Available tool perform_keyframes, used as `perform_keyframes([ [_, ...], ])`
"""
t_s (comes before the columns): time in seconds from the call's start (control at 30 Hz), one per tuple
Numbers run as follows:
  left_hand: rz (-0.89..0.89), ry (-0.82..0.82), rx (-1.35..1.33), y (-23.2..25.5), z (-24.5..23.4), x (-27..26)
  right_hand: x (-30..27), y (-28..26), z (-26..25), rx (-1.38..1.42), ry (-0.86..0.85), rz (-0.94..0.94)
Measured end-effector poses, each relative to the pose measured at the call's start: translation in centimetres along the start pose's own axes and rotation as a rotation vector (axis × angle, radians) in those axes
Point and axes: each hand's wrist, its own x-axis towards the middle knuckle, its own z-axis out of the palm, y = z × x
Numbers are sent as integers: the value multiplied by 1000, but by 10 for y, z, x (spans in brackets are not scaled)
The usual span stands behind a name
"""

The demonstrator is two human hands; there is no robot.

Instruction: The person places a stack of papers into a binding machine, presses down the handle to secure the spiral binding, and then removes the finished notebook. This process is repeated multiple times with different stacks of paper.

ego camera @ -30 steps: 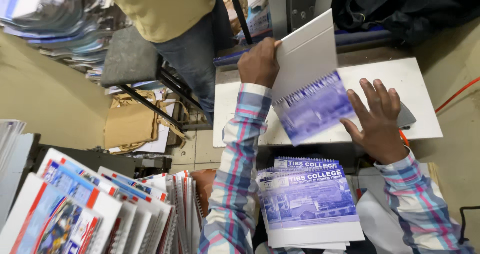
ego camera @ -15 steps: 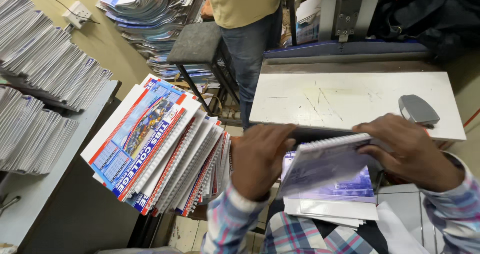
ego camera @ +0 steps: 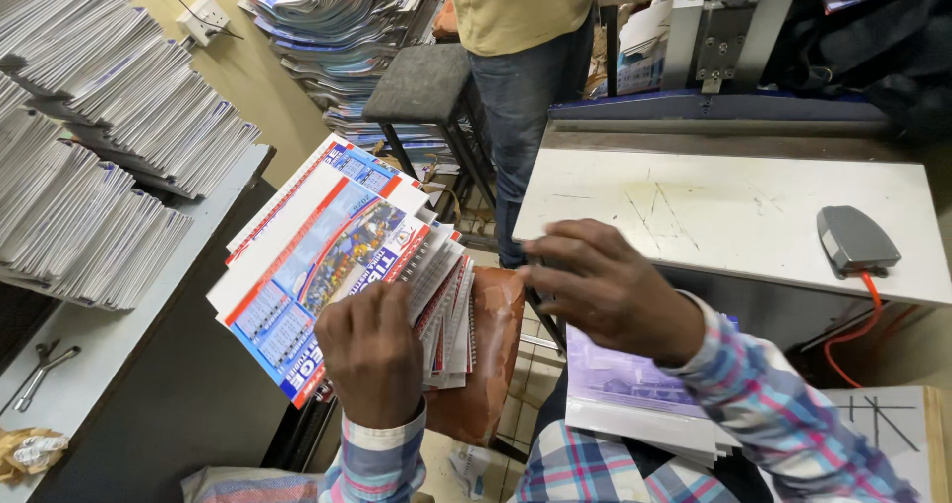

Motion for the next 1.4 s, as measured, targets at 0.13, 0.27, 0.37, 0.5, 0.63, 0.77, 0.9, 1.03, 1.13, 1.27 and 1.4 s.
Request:
perform_keyframes([
  [0.13, 287, 124, -290, 19, -41, 22, 72, -20, 28, -86, 187, -205],
  [0.27, 325, 129, -215, 22, -56, 24, 101, -16, 51, -17, 260, -339],
  [0.37, 179, 31, 75, 15, -48, 12, 97, -14, 61, -37, 256, -283],
  [0.5, 95, 15, 70, 14, -45, -7, 84, -4, 73, -122, 258, -331],
  [0.63, 215, 146, 17, 22, -63, -3, 71, -21, 20, -120, 332, -300],
  [0.77, 269, 219, -165, 53, -77, 31, 39, -23, -48, -203, 403, -206],
  [0.9, 280, 216, -556, 104, -63, 85, -8, -4, -102, -357, 380, -22],
  [1.03, 266, -14, -971, 154, -8, 123, -61, 33, -121, -488, 332, 201],
  [1.13, 244, -367, -1126, 211, 122, 118, -90, 101, -115, -401, 55, 551],
  [1.27, 72, -818, -1304, 313, 367, 88, -197, 269, -9, -150, -216, 1081],
  [1.4, 153, -859, -988, 393, 514, 28, -256, 353, 77, -262, -268, 1256],
])
